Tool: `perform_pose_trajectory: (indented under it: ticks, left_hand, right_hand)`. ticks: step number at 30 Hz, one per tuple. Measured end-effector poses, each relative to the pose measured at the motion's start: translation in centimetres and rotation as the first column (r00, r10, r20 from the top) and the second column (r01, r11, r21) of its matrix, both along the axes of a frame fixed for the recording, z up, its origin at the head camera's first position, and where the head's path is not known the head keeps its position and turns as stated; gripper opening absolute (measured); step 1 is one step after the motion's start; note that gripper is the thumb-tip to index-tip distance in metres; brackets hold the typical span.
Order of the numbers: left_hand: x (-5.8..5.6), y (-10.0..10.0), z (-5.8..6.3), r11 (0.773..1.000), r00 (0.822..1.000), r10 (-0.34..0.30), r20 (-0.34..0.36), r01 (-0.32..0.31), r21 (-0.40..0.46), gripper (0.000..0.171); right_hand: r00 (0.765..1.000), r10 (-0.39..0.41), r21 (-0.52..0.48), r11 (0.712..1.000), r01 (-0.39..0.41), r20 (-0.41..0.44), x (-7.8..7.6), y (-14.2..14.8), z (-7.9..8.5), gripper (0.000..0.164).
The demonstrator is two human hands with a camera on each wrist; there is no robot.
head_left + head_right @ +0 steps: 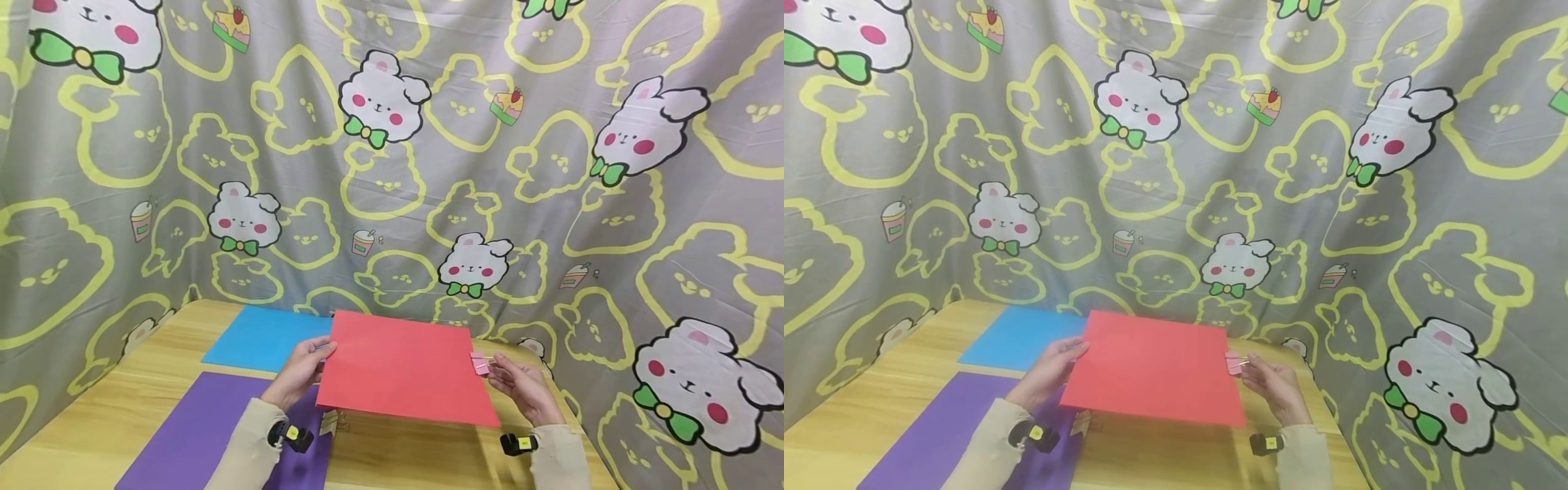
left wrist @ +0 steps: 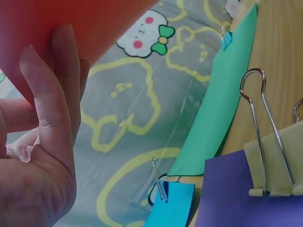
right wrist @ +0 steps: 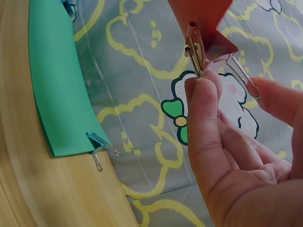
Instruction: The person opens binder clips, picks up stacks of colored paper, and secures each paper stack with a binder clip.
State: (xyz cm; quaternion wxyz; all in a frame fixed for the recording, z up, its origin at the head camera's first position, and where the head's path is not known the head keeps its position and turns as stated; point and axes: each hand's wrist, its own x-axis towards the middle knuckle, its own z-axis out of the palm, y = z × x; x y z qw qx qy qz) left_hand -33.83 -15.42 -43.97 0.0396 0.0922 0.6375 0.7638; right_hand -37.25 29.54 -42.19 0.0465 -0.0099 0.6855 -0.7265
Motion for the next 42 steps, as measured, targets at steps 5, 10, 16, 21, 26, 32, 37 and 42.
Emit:
perform_pose_trajectory:
  ticks: [5,10,16,21,26,32,37,42]
  left_hand:
    - [0.0,0.2,0.0,1.0,1.0,-0.013,0.004,0.013,0.016,0.064]
    - [0.0,0.2,-0.1,1.0,1.0,-0.013,0.008,0.013,0.022,0.065]
    - [-0.1,0.3,-0.2,0.999,1.0,-0.008,0.023,0.007,0.033,0.064]
    - [-0.2,0.5,-0.2,0.999,0.999,0.005,0.036,-0.006,0.033,0.064]
    - [-0.3,0.5,-0.3,0.999,0.999,0.016,0.044,-0.018,0.037,0.064]
    - [-0.3,0.5,-0.4,0.999,0.999,0.017,0.044,-0.019,0.035,0.063]
    - [-0.3,0.6,-0.4,0.999,0.999,0.024,0.047,-0.026,0.033,0.061]
    - [-0.3,0.7,-0.4,0.999,0.998,0.029,0.051,-0.03,0.024,0.063]
  right_hand:
    - [1.0,-0.008,-0.006,1.0,0.008,-0.001,0.0,-0.5,0.0,0.022]
    - [1.0,-0.016,0.005,1.0,0.016,0.006,0.1,-1.0,-0.1,0.024]
    - [1.0,-0.029,0.026,0.999,0.029,0.011,0.1,-1.1,0.0,0.023]
    - [0.998,-0.057,0.026,0.998,0.057,0.021,0.2,-1.2,0.1,0.037]
    - [0.998,-0.064,0.009,0.998,0.063,0.026,0.2,-1.2,0.1,0.059]
    - [0.997,-0.064,-0.003,0.998,0.064,0.037,0.0,-1.1,0.1,0.06]
    - [0.998,-0.059,0.024,0.998,0.058,0.03,0.1,-1.1,0.2,0.068]
    - [0.998,-0.052,0.053,0.997,0.05,0.02,0.2,-1.1,0.2,0.071]
